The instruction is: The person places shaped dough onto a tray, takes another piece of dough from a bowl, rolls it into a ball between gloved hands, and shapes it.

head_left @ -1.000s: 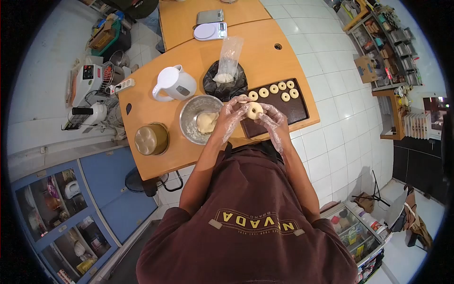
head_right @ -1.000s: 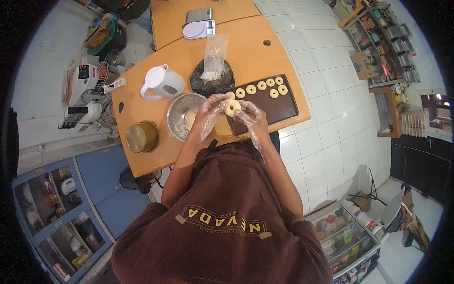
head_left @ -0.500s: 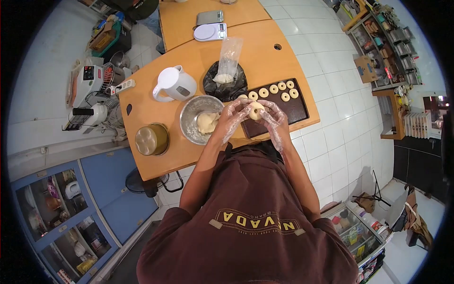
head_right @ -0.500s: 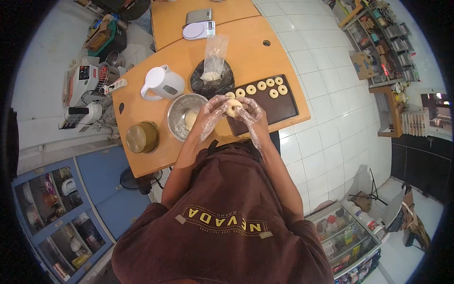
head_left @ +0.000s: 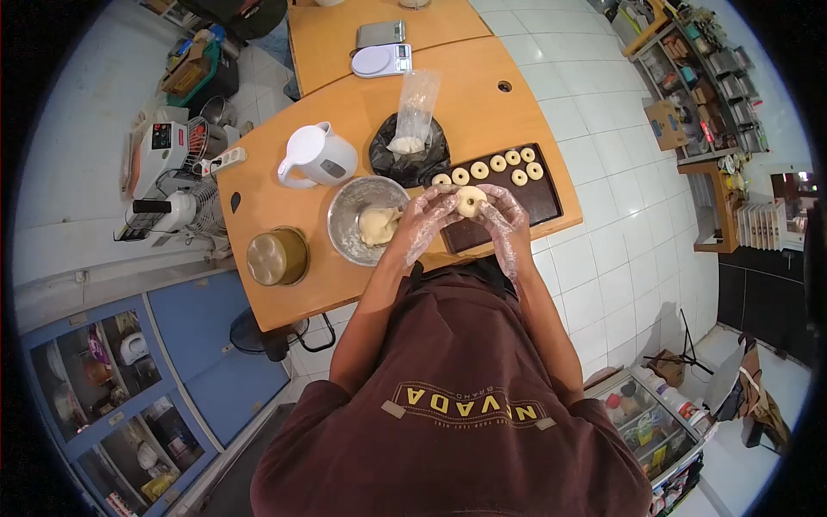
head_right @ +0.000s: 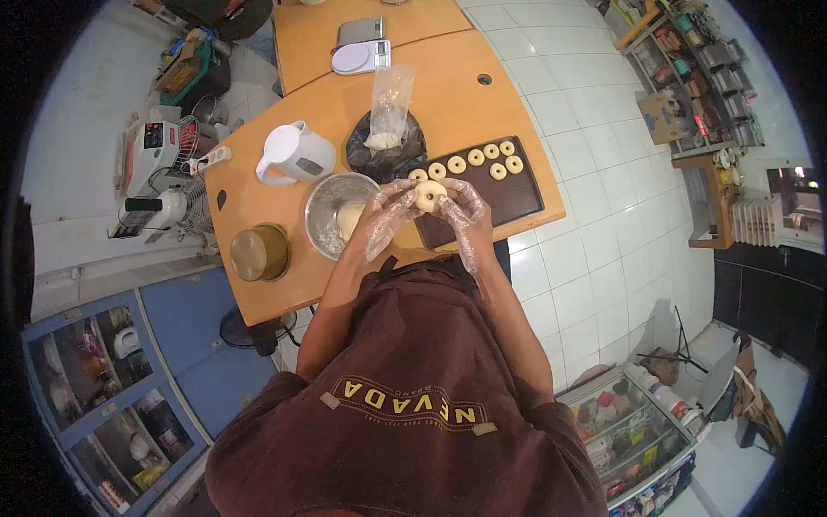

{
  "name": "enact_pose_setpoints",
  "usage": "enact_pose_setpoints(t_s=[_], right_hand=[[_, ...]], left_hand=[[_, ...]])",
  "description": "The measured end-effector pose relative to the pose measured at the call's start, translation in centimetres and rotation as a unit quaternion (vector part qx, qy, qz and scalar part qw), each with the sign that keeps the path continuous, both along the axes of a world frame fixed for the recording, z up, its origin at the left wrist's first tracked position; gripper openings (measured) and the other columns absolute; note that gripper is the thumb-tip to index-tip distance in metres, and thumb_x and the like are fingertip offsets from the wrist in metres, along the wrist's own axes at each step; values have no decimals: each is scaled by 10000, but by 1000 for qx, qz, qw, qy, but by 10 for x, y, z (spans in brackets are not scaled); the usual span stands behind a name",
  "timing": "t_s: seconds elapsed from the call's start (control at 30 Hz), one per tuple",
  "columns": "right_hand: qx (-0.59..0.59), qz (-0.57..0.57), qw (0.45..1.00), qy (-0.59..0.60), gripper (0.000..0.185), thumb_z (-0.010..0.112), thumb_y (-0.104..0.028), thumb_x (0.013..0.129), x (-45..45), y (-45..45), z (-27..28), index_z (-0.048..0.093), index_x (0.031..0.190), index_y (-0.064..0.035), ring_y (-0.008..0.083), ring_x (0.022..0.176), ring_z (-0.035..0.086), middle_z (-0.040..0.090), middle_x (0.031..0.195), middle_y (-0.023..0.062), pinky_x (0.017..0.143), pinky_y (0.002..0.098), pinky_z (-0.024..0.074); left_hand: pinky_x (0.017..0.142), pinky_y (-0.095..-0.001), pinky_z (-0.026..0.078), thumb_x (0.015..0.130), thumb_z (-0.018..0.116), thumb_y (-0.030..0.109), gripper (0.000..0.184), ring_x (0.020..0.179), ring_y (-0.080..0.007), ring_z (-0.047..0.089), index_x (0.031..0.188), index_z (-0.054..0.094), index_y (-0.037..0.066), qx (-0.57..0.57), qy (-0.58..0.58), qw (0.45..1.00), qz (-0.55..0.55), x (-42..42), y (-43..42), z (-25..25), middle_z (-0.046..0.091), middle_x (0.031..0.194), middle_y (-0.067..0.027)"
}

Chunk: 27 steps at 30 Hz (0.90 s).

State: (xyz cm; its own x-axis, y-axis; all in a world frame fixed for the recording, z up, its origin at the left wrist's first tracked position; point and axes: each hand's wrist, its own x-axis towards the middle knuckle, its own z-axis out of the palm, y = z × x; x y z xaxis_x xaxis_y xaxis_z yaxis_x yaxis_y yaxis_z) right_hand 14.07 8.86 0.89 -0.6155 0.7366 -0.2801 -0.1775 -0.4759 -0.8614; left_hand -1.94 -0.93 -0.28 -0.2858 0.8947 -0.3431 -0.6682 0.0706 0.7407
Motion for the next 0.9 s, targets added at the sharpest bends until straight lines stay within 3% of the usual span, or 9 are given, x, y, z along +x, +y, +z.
enact_pose_setpoints(t_s=[0.2, 0.6, 0.9], right_hand=[[-2, 6, 1000, 0, 294, 657, -42, 993, 1, 3, 6, 628, 1285, -22, 169, 1091, 673, 684, 1209, 87, 943, 348, 574], [5, 56, 998, -24, 332, 692, -28, 969, 7, 5, 4, 633, 1294, 7, 145, 1073, 667, 687, 1190, 80, 950, 310, 577], [14, -10, 999, 27, 425, 660, -18, 989, -1, -2, 12, 574, 1403, 25, 188, 1173, 648, 650, 1315, 115, 1012, 347, 569]], left_hand=[[965, -309, 527, 1018, 651, 99, 354, 1100, -143, 639, 1348, 582, -10, 22, 78, 997, -13, 3, -1, -6, 658, 1210, -74], [1013, -373, 547, 1021, 639, 90, 350, 1173, -169, 635, 1352, 579, -5, 42, -4, 999, -17, -2, 2, 4, 667, 1248, -101], [1042, -309, 493, 1000, 681, 90, 443, 1199, -149, 608, 1414, 570, -24, 26, 186, 982, -27, 7, 5, 2, 662, 1288, -92]])
